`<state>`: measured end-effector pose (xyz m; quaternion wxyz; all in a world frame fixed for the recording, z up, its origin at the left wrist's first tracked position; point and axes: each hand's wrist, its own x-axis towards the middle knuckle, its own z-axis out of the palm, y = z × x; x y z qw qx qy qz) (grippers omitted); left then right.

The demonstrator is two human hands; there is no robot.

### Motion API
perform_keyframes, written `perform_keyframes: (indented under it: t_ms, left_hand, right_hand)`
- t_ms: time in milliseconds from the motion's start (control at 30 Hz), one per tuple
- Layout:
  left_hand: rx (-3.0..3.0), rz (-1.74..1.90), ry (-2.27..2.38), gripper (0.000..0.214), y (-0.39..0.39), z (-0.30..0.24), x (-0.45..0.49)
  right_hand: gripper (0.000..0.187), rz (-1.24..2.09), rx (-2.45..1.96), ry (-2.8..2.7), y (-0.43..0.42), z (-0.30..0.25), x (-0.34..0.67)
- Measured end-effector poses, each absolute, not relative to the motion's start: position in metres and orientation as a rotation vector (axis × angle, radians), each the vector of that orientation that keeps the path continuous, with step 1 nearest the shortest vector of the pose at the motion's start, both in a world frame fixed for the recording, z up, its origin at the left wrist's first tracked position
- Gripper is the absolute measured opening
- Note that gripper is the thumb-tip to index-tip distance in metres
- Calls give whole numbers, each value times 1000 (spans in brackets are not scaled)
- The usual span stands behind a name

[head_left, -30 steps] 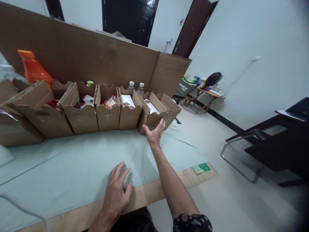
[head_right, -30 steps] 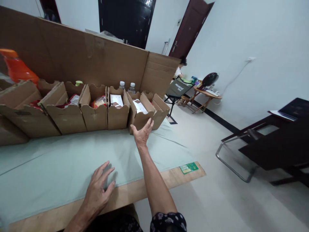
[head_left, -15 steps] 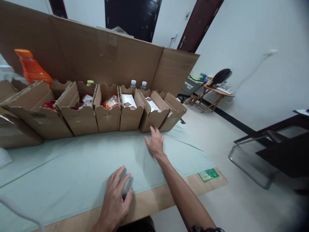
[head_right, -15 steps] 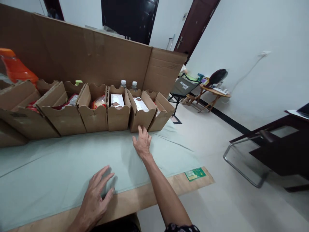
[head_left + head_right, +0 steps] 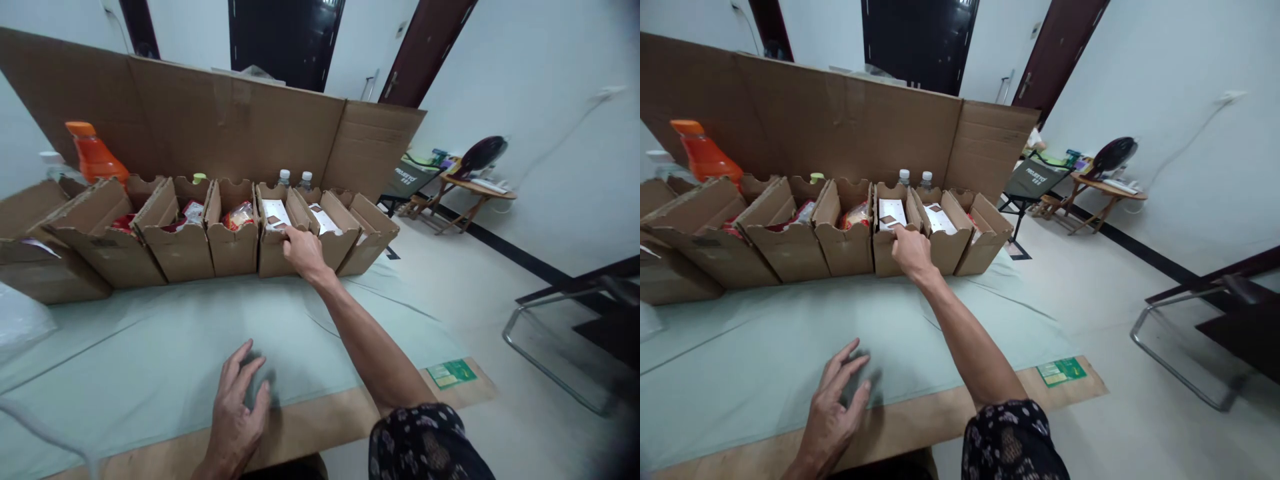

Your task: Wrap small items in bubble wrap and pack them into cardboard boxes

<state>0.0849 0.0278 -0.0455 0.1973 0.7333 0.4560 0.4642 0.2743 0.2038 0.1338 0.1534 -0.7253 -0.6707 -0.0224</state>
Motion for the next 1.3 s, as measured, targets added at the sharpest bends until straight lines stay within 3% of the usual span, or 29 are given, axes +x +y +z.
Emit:
perform_keyframes:
  t_ms: [233, 333, 433, 500, 633, 767, 867, 1000, 1133, 1300]
  left_hand:
    - [1816, 1362, 1421, 49, 25, -33, 71]
    - [1662, 1333, 1407, 63, 24, -25, 71]
    - [1616, 1301, 1288, 72, 21, -19, 81]
    - [1625, 1269, 1204, 70, 17, -18, 91]
    - [1536, 1219, 1226, 56, 14, -23, 102]
    - [1436, 1302, 1335, 46, 39, -18, 74]
    - [1410, 1423, 1396, 45, 81, -3, 37]
    - [1374, 1452, 1511, 62, 132, 9, 1]
    - [1307, 1431, 1509, 76, 142, -8, -4]
    - [1234, 1438, 1429, 74, 132, -22, 8]
  right_hand:
    - [15, -8, -1685, -1971, 17, 115, 334]
    - [37, -11, -1545, -1904, -65, 107, 371]
    - [76, 43, -1667, -1601, -113, 85, 395]
    - [83, 113, -1744, -1518, -122, 65, 398]
    - [57, 173, -1811, -1618, -98, 36, 379]
    - [34, 294, -1687, -1650, -32, 42, 341]
    - [35, 401, -1531, -1672, 30, 48, 309]
    - [46, 516, -1469, -1726, 93, 28, 276]
    - [52, 604, -1499, -1774, 109, -3, 266]
    - [44, 613, -1514, -1733, 115, -17, 266]
